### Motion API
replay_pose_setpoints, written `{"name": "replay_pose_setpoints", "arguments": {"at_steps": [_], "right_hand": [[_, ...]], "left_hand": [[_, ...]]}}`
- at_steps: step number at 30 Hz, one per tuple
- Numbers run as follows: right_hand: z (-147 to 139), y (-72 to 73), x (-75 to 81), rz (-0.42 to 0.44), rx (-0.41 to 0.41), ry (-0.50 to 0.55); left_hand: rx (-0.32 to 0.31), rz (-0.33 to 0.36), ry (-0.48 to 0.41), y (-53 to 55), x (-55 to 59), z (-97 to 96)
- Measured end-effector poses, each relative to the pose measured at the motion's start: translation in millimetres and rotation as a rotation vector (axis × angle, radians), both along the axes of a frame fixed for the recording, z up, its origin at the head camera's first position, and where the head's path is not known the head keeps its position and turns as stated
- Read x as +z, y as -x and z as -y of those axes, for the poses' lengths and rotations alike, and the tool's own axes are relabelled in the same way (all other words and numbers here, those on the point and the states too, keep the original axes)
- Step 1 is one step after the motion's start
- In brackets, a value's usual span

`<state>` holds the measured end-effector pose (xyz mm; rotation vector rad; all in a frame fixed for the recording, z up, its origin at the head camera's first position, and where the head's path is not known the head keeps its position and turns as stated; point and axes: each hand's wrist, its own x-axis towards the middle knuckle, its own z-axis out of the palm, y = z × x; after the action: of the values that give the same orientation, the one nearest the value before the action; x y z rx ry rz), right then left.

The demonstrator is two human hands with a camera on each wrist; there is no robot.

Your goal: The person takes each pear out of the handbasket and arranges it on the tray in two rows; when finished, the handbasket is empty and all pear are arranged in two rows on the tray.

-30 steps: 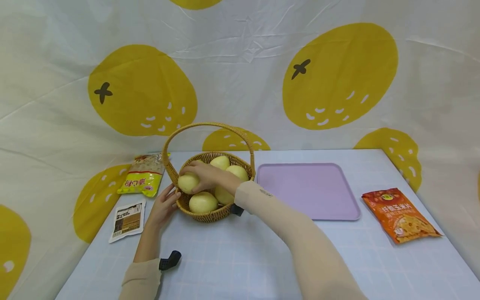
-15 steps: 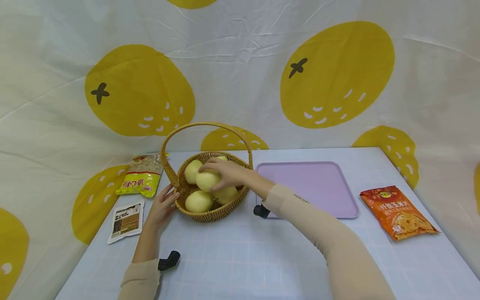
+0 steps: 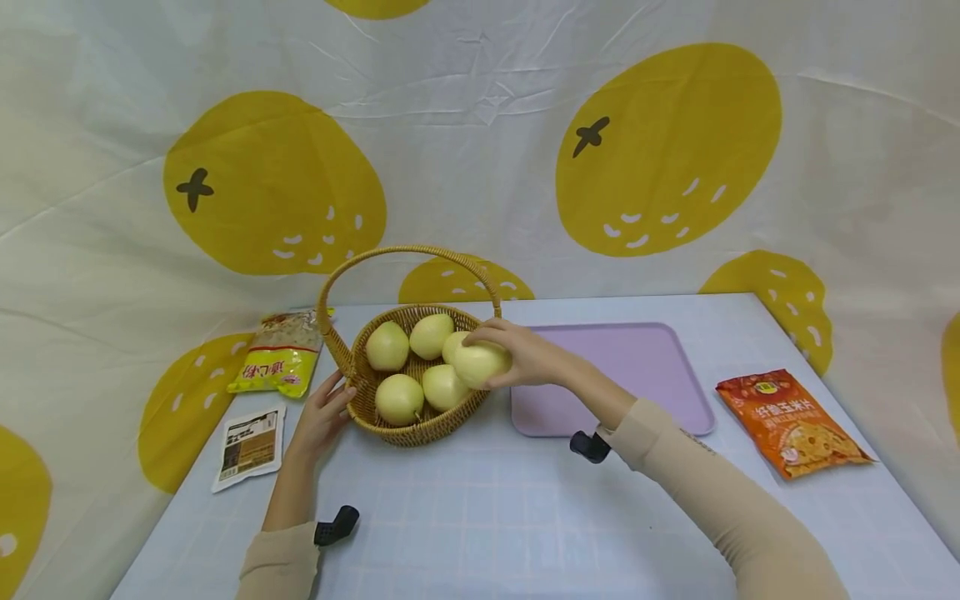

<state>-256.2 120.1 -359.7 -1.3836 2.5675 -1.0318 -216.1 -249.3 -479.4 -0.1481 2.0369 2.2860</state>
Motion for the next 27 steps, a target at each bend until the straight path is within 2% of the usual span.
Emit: {"name": "replay_pose_setpoints", "arguments": {"at_steps": [4,10,13,18,20,27], "right_hand": [[-21,-1.2,-6.2,0.039,-0.057,0.043],[-48,8.0,-15.4,0.051,-0.150,0.065],[-57,12.0,-17.3,0.003,-0.193,0.029],[-65,19.0,-20.8,-0.068,-0.271,-0.061],[-66,23.8,-26.0,-0.070,-0.300,-0.085],[-69,47.7,-55.6,-0.030,-0.419,-0.121]], "left_hand": [[-0.004,0.010,-0.002,-0.8,0.3,0.1],[-0.010,0.012,0.011,-1.1,1.9,0.5],[-0.017,-0.006,0.016,-0.6,2.7,-0.8],[-0.013,0.003,-0.007,-7.6,18.7,-7.7],[-0.005,0.023,-0.015,-11.0,24.8,-9.3],[-0.009,0.036,-0.011,-11.7,23.4,-8.2]]}}
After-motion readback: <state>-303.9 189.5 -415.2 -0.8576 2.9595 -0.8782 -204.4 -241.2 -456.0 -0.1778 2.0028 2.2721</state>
